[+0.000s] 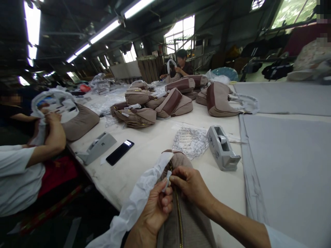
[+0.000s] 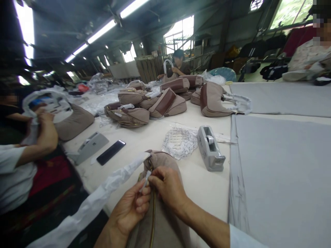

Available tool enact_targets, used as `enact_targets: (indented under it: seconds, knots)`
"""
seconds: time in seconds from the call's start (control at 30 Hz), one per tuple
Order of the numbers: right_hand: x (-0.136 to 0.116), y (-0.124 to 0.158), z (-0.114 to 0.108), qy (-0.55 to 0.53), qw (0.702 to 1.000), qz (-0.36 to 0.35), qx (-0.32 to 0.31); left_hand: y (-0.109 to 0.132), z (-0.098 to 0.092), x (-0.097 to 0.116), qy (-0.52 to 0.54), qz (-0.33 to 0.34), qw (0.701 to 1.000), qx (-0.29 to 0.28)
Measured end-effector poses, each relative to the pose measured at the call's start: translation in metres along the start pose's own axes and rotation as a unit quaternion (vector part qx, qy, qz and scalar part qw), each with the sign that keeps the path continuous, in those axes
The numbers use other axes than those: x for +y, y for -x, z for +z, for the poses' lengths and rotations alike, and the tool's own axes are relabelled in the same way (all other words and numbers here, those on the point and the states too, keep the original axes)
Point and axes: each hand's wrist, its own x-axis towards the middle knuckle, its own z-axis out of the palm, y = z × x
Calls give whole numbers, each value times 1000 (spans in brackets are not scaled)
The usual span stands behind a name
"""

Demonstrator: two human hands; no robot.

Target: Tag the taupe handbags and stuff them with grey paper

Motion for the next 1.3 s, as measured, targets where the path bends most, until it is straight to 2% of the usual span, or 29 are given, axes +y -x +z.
enact_targets:
  seconds: [0.1, 0.17, 0.23, 0.33, 0.4, 0.47, 0.57, 0.63, 0.7, 0.77, 0.87, 0.93, 0.97, 1.03, 1.1, 1.13, 1.2, 1.3]
  knots:
    - [3, -2, -3, 99, 991, -78, 44, 1, 0, 3, 40, -41, 998, -15]
    - [7, -5, -10, 203, 965, -163, 44, 0, -2, 3, 68, -68, 995, -34]
    - [9, -11, -20, 326, 908, -263, 6, -2, -5, 0, 92, -89, 990, -64]
    - [5, -21, -36, 469, 787, -395, -75, -7, -14, -5, 112, -97, 980, -131]
    - [-1, -28, -44, 506, 721, -462, -99, -10, -19, -9, 117, -97, 972, -180]
    - [-6, -35, -48, 527, 663, -523, -98, -13, -23, -11, 119, -92, 965, -217]
    - [-9, -43, -49, 549, 592, -583, -84, -15, -27, -11, 117, -86, 959, -245]
    - [-6, -47, -45, 554, 574, -599, -71, -15, -27, -10, 114, -86, 958, -247]
    - [-2, -50, -38, 551, 575, -602, -53, -13, -23, -9, 110, -80, 963, -232]
    - [2, -52, -30, 546, 594, -590, -27, -11, -17, -9, 92, -74, 974, -191]
    - [2, -51, -23, 540, 648, -537, -4, -7, -8, -13, 26, -33, 994, -97]
    - [1, -46, -24, 530, 693, -489, -3, -5, -6, -19, -48, 62, 996, -42]
    - [1, -41, -27, 515, 720, -464, 1, -4, -7, -22, -98, 125, 987, -15]
    - [3, -26, -31, 458, 792, -403, 34, -3, -9, -28, -211, 234, 948, 39]
    - [9, -8, -33, 380, 864, -322, 72, -4, -11, -32, -299, 288, 906, 89]
    - [13, 1, -32, 346, 890, -284, 85, -4, -12, -33, -323, 297, 893, 105]
    - [22, 16, -28, 304, 917, -238, 99, -4, -11, -32, -336, 302, 885, 114]
    - [29, 28, -21, 286, 924, -227, 110, -3, -5, -21, -343, 303, 882, 110]
